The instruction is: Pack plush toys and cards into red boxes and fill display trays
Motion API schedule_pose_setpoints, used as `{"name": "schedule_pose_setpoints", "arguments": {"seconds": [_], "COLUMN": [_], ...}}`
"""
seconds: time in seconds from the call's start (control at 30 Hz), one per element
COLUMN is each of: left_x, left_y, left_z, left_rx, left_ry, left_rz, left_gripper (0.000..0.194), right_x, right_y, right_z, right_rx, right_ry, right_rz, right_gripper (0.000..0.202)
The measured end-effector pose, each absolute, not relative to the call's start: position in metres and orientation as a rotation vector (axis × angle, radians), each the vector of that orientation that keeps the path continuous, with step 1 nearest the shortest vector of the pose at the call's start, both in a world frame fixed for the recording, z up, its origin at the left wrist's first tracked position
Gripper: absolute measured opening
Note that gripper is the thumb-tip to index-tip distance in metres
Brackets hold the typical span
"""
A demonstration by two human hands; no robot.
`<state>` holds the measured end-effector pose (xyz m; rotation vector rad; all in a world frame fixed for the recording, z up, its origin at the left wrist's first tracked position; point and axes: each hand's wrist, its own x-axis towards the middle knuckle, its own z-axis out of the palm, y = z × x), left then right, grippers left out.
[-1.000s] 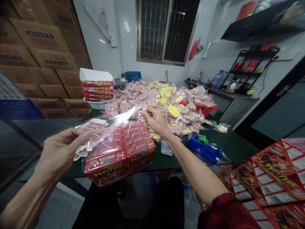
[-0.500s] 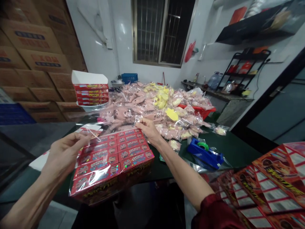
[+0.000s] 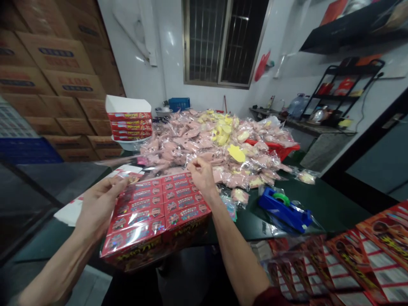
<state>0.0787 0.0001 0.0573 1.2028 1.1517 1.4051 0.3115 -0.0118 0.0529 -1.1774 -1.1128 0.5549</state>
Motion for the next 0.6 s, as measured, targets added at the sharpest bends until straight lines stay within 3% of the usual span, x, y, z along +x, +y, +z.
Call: {"name": "schedule_pose_setpoints", "arguments": {"seconds": [0.37, 0.6], "left_x": [0.067, 0.064], "left_y": [0.036, 0.050], "left_z": [0.062, 0.059], "left_rx": [1.462, 1.217], "left_ry": [1.187, 1.197], "left_rz": [1.307, 1.219], "left_gripper": [0.024, 0.028], "right_x": [0.333, 0.336], "right_y": [0.005, 0.023], "right_z": [0.070, 0.051], "right_rx": [-1.199, -1.205], "right_ry": [-1.180, -1.123], "right_rz": [0.961, 1.058], "right_gripper": [0.020, 0.017]}}
